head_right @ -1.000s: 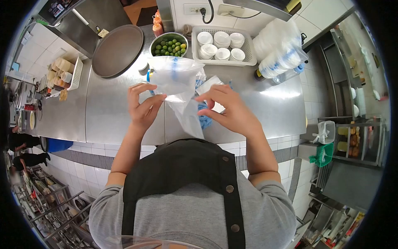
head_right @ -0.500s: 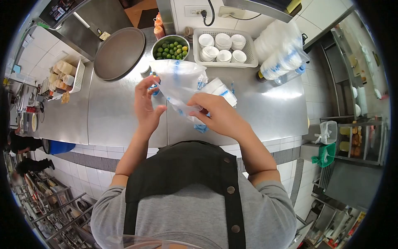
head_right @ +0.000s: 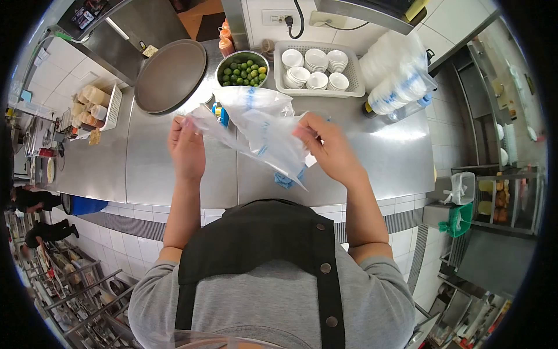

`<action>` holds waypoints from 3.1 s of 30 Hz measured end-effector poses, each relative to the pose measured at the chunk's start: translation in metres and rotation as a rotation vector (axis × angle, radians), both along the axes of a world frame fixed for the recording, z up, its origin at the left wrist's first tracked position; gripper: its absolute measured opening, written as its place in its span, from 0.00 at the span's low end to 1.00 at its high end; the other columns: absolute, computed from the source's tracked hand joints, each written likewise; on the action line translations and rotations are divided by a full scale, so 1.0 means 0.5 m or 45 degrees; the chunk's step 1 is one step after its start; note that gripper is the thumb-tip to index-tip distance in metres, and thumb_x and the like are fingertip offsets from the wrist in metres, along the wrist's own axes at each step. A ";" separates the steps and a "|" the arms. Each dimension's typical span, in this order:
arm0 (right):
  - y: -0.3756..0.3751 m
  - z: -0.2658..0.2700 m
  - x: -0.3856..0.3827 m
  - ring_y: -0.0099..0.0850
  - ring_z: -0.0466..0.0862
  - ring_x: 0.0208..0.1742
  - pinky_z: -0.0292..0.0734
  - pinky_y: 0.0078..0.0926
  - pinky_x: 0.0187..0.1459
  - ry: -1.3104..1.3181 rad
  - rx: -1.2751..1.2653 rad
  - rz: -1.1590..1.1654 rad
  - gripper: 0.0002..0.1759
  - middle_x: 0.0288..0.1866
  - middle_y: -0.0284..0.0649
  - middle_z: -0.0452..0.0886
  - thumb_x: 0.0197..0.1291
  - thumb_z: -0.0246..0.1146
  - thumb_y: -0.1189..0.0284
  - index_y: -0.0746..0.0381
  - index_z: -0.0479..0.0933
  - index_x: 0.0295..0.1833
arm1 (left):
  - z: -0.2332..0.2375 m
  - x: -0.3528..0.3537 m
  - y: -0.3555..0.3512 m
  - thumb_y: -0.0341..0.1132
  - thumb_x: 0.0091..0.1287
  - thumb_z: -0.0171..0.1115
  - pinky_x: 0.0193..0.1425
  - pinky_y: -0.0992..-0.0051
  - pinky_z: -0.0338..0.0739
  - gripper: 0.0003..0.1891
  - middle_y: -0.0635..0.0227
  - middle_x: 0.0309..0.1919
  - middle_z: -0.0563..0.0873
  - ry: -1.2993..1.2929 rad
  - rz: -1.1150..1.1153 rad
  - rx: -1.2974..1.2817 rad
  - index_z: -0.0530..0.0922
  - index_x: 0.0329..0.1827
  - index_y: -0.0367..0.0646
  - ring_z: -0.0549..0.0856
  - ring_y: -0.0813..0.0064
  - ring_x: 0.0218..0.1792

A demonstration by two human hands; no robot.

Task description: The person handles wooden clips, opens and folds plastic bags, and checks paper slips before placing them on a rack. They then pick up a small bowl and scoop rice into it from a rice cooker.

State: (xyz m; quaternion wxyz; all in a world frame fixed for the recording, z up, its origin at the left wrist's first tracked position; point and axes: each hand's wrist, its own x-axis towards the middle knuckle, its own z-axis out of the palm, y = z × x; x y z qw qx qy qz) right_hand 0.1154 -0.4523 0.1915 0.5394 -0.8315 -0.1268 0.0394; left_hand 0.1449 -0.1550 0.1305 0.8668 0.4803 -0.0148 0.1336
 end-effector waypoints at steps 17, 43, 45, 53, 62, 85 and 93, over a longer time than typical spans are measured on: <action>-0.023 0.046 0.026 0.35 0.76 0.27 0.72 0.33 0.33 -0.170 -0.308 -0.021 0.10 0.27 0.43 0.77 0.67 0.68 0.71 0.63 0.74 0.43 | -0.074 -0.085 0.002 0.31 0.61 0.72 0.53 0.55 0.81 0.18 0.55 0.42 0.86 0.166 -1.052 2.460 0.82 0.55 0.42 0.87 0.51 0.48; 0.058 -0.016 0.040 0.15 0.79 0.38 0.74 0.17 0.42 0.166 0.619 0.279 0.04 0.38 0.30 0.82 0.73 0.61 0.76 0.64 0.79 0.42 | 0.078 0.022 0.019 0.27 0.67 0.66 0.38 0.77 0.68 0.03 0.69 0.28 0.82 -0.295 -0.964 -0.149 0.82 0.38 0.36 0.77 0.76 0.35; 0.076 -0.042 0.052 0.16 0.79 0.37 0.73 0.19 0.39 0.097 0.671 0.080 0.03 0.38 0.31 0.81 0.72 0.63 0.77 0.64 0.79 0.42 | 0.077 0.030 0.018 0.25 0.68 0.65 0.37 0.80 0.68 0.02 0.69 0.29 0.82 -0.132 -0.668 0.254 0.82 0.39 0.36 0.77 0.80 0.34; 0.135 -0.063 0.112 0.22 0.79 0.31 0.74 0.21 0.33 -0.239 0.312 -0.565 0.03 0.39 0.36 0.80 0.66 0.67 0.77 0.64 0.80 0.42 | 0.027 0.107 -0.055 0.29 0.68 0.71 0.31 0.81 0.69 0.06 0.69 0.35 0.85 -0.094 0.164 0.940 0.86 0.41 0.34 0.78 0.85 0.30; 0.087 -0.138 0.184 0.21 0.81 0.33 0.79 0.22 0.36 0.514 0.908 -0.418 0.04 0.33 0.33 0.83 0.68 0.66 0.75 0.65 0.82 0.42 | 0.035 0.153 -0.019 0.30 0.67 0.71 0.34 0.81 0.76 0.07 0.67 0.33 0.88 0.593 -0.622 0.332 0.86 0.42 0.34 0.83 0.82 0.29; 0.143 -0.213 0.158 0.29 0.77 0.66 0.74 0.31 0.67 -0.149 0.613 -0.012 0.51 0.70 0.38 0.75 0.44 0.85 0.73 0.59 0.67 0.75 | -0.085 0.105 -0.086 0.51 0.71 0.67 0.45 0.71 0.79 0.27 0.57 0.43 0.88 -0.495 0.135 1.000 0.77 0.57 0.33 0.88 0.69 0.42; 0.126 -0.346 0.156 0.37 0.70 0.74 0.67 0.40 0.73 -0.405 0.277 -0.158 0.58 0.69 0.45 0.73 0.37 0.87 0.69 0.60 0.65 0.76 | -0.216 0.091 -0.126 0.63 0.74 0.57 0.43 0.66 0.79 0.36 0.52 0.41 0.86 -0.367 0.251 0.960 0.78 0.55 0.29 0.87 0.57 0.39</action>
